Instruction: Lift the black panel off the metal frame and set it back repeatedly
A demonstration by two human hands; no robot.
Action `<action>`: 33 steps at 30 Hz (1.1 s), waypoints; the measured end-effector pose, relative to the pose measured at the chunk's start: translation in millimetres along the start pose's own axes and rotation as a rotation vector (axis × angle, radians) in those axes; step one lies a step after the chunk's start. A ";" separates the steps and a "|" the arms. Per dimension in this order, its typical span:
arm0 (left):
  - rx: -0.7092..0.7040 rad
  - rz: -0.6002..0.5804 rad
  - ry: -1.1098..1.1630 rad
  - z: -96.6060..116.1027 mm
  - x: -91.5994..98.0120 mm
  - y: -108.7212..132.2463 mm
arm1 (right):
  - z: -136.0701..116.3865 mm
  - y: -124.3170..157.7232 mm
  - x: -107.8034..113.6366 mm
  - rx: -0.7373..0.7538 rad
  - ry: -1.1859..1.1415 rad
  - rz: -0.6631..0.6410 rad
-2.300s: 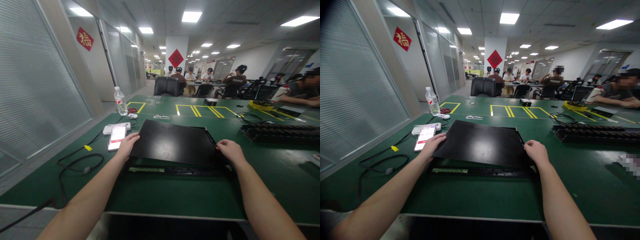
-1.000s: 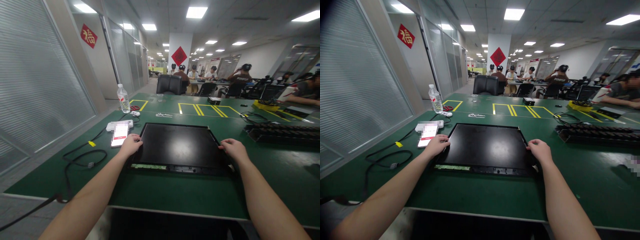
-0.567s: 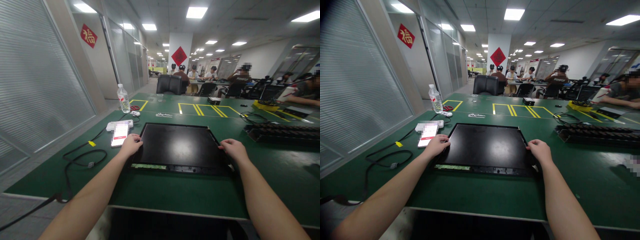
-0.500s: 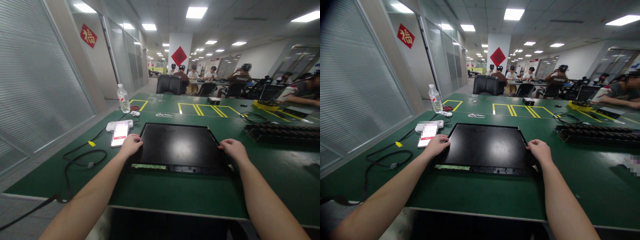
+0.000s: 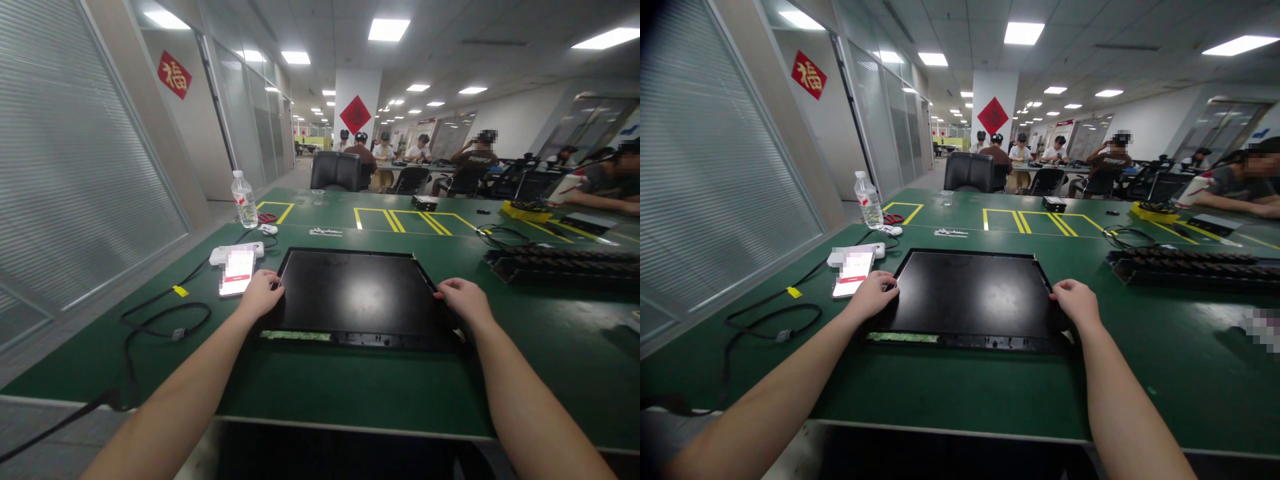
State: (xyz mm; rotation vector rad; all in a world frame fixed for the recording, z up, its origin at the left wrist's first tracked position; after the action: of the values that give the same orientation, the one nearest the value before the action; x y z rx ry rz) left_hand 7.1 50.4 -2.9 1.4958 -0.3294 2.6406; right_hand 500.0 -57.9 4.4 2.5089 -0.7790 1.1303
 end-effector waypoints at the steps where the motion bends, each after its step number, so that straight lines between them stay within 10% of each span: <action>1: -0.006 -0.002 -0.017 0.8 -0.7 0.1 | -0.6 0.4 0.0 0.005 0.009 0.006; 33: 0.047 -0.059 -0.149 18.6 13.0 9.5 | 13.6 -12.9 -6.5 0.024 -0.144 0.021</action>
State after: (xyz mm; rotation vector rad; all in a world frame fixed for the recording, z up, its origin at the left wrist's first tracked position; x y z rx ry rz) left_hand 14.2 36.4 16.2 1.6943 -0.2323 2.5147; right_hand 512.2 -51.2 -9.8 2.6311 -0.8357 0.9794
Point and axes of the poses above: each hand's wrist, its own y-axis away from the middle knuckle, its own x-axis out of the back of the hand, z = x × y, the point moved 4 cm from there along -y, towards the middle knuckle, and after that the axes turned 6 degrees about -z, right-handed, at the moved point
